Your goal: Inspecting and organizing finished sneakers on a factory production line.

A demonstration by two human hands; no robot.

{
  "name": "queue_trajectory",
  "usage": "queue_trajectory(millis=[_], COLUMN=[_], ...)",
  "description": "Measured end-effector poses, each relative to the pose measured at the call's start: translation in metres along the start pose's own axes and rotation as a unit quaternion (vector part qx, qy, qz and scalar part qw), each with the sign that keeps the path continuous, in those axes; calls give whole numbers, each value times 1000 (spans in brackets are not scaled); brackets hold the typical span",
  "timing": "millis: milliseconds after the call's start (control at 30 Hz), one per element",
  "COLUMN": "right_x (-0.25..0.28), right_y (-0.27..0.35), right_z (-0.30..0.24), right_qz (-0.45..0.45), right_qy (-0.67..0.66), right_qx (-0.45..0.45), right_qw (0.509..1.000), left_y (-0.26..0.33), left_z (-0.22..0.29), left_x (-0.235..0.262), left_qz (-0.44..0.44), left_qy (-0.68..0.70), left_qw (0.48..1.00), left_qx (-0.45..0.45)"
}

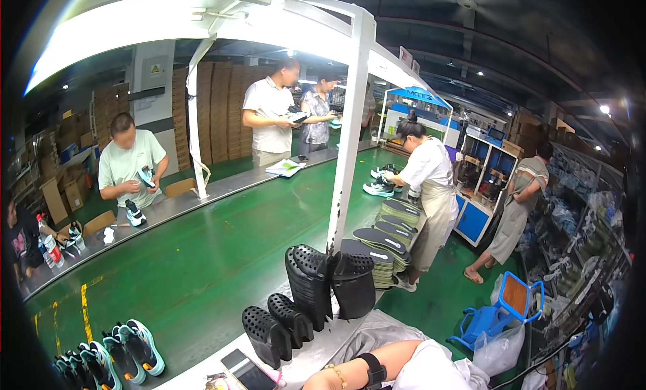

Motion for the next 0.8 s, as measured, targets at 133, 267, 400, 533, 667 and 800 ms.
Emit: queue_trajectory(millis=[133, 267, 400, 533, 667, 800], right_x=[0, -1, -2, -4, -5, -5], right_y=[0, 4, 7, 7, 5, 4], right_z=[7, 8, 7, 7, 6, 4], right_qz=[5, 5, 2, -7, -12, -20], right_qy=[-39, -44, -43, -41, -41, -40], right_qx=[-9, 3, 14, 22, 28, 35], right_qw=[999, 999, 999, 999, 999, 998], left_y=[-4, -4, -4, -3, -1, 2], left_z=[0, -2, -4, -6, -8, -8], left_x=[0, -4, -9, -8, -7, -13], left_qz=[14, 8, 5, 15, 27, 16], left_qy=[15, 19, 27, 45, 59, 73], left_qw=[1000, 1000, 1000, 999, 998, 997], left_qx=[-11, -3, -2, -4, -3, -2])
Point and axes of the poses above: each hand's wrist, its own y-axis away from the middle knuckle, its own x-axis out of the back of the hand, z = x × y, the point moved 10 cm from there along -y, towards the middle knuckle, and after that the axes turned 14 degrees about -x, right-handed, at the moved point
